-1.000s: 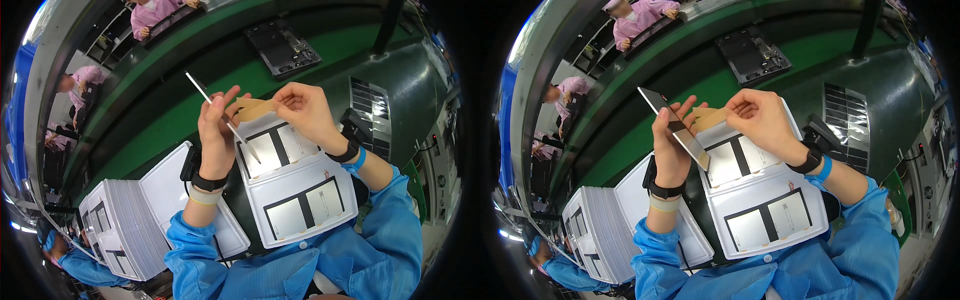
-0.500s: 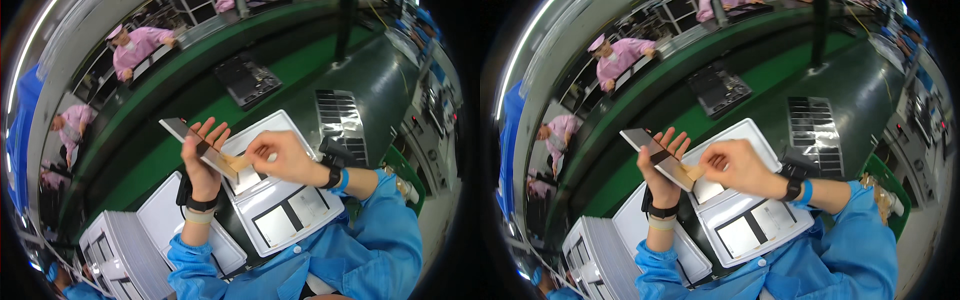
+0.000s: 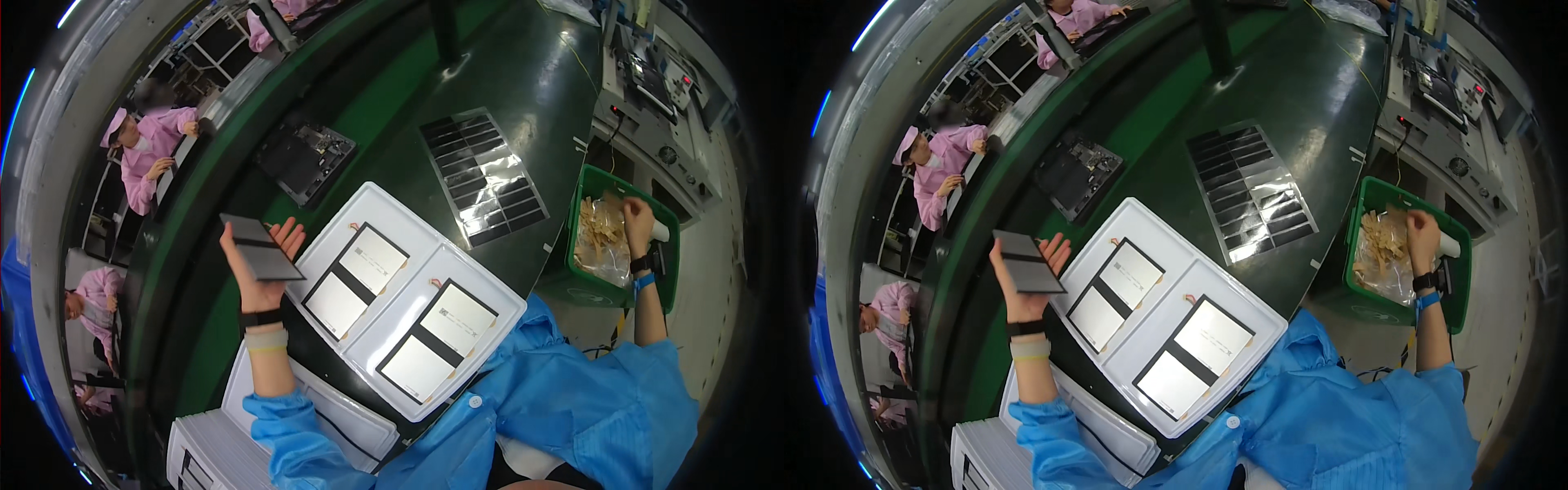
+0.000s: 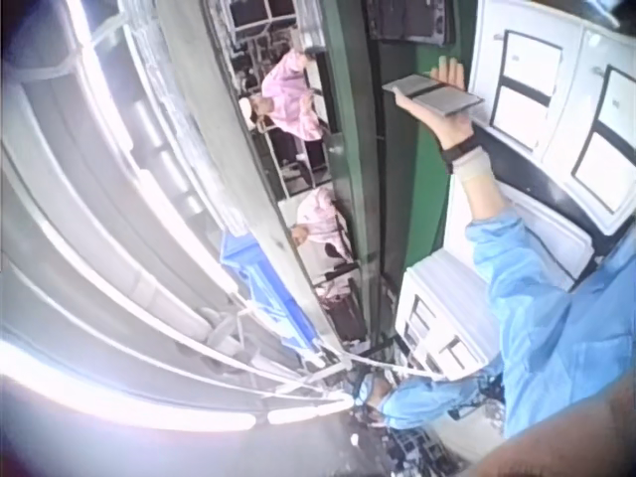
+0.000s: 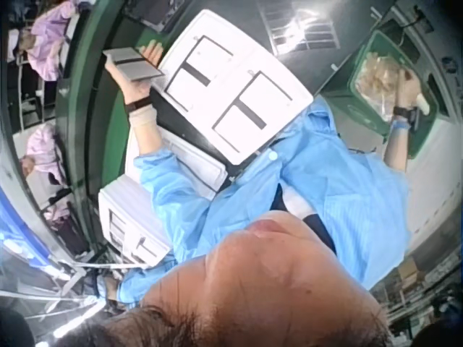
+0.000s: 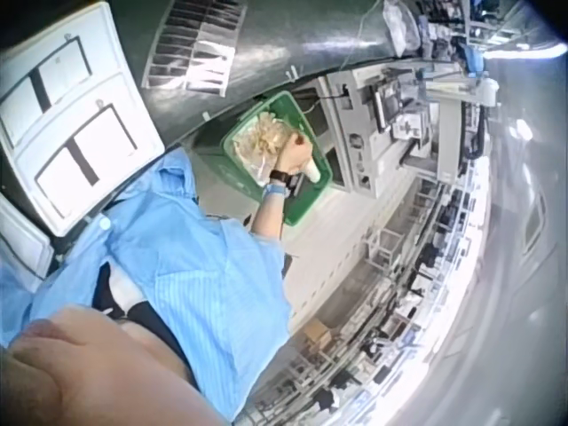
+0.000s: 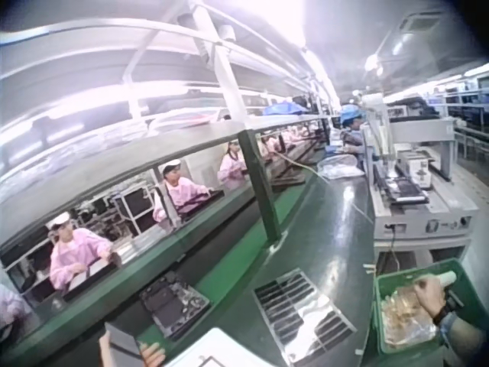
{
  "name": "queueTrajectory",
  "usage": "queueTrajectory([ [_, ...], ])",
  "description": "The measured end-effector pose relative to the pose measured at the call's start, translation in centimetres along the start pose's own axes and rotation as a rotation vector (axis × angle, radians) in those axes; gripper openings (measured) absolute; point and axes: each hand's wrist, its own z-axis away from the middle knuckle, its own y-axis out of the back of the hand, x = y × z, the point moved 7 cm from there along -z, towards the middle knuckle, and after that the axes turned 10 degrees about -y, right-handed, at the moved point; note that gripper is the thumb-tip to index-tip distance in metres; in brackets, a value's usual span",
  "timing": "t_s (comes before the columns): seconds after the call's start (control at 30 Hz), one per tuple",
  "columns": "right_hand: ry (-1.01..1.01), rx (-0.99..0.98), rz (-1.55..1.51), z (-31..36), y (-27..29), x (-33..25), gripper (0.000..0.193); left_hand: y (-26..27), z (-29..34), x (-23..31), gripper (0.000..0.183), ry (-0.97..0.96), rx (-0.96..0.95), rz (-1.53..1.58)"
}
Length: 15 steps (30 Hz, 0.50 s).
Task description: Assembling lithium-ion batteries into laptop frames on an assembly line.
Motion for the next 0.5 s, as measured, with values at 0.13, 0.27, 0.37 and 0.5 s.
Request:
queueTrajectory([
  [0.13,0.125,-0.046,0.448,-0.2,-4.3,0.5,0.035,1.0,-4.2,-1.1,0.087,0.088,0.052,-0.073],
  [0.27,0.515,-0.161,-0.288,3.2,0.6,-26.5,0.026,0.6,-5.6,-1.7,0.103,0.084,0.135,-0.209],
  [0.37,0.705,-0.6,-0.617,7.3,-2.5,-43.1,0.026,0.2,-6.0,-1.8,0.11,0.021,0.186,-0.212],
  [0.5,0.989,-0.792,-0.205,13.0,-16.4,-58.8,0.043,1.2,-6.5,-1.8,0.11,0.053,0.171,-0.288],
])
